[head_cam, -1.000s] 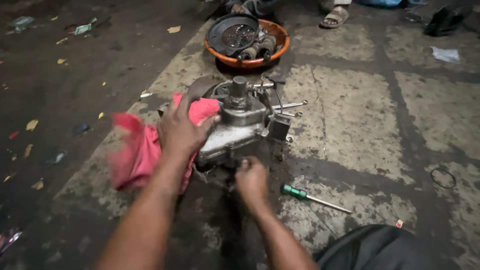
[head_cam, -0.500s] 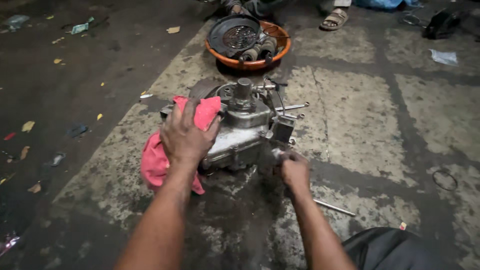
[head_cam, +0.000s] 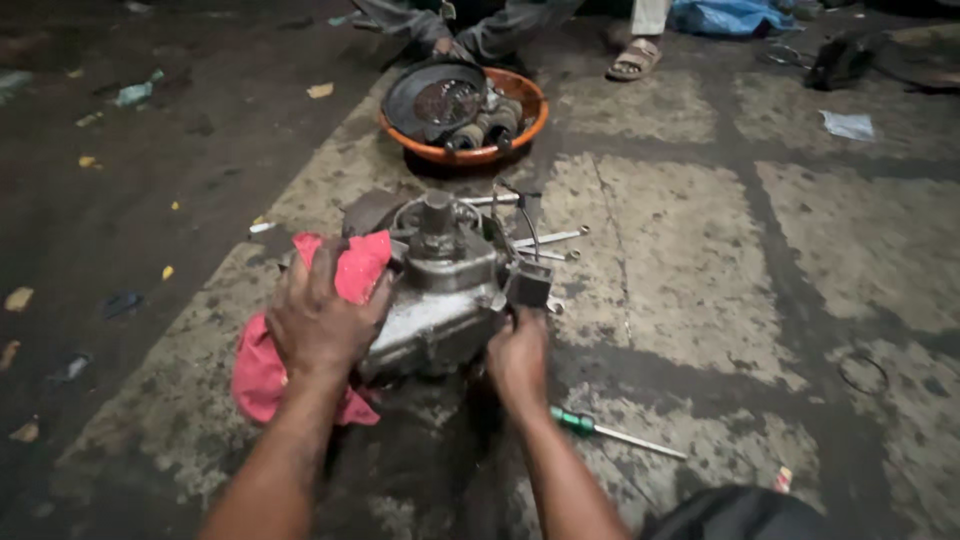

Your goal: The person is cleaning a disassembled engine block using a red cloth. They wipe various parts of the engine, including the cylinder head and crankcase, while sitting on the floor. Tools and other engine parts are visible nearby.

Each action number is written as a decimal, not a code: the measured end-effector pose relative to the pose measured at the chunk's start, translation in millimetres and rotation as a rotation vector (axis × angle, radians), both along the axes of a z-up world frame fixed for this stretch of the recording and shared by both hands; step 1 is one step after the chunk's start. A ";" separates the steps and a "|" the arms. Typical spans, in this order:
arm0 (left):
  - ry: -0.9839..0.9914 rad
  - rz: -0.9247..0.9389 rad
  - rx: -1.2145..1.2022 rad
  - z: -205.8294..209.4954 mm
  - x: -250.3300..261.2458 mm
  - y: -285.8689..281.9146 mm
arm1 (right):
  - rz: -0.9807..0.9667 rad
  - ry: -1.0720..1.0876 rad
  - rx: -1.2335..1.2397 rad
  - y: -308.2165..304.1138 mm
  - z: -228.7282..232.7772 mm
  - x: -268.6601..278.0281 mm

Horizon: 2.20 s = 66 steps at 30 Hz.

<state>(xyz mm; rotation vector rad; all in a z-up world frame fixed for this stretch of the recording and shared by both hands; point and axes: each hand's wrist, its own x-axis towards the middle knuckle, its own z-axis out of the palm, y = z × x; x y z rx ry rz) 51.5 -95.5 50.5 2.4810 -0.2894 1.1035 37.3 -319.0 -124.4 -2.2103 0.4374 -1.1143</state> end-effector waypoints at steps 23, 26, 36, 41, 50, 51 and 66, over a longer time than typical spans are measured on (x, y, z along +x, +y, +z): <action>-0.030 0.001 0.045 -3.4 -2.2 1.0 | 0.110 0.268 1.216 -82.4 -72.9 67.1; -0.007 -0.023 0.027 -3.8 -5.0 2.0 | 0.020 0.470 0.579 -107.1 -87.7 76.7; -0.029 -0.001 0.029 -3.7 0.0 1.1 | 0.035 0.389 0.140 -72.6 33.8 6.2; 0.037 -0.032 0.011 -4.8 -2.0 3.3 | 0.027 0.462 -0.080 -56.3 77.9 -12.3; 0.032 -0.018 0.036 -3.7 2.0 5.6 | 0.205 0.216 -0.137 -67.8 40.1 5.4; 0.017 -0.023 0.034 -2.8 1.9 4.5 | 0.233 0.159 -0.080 -70.2 39.1 5.9; -0.014 -0.057 0.031 -3.0 0.7 5.6 | 0.151 0.026 -0.107 -58.7 17.1 12.7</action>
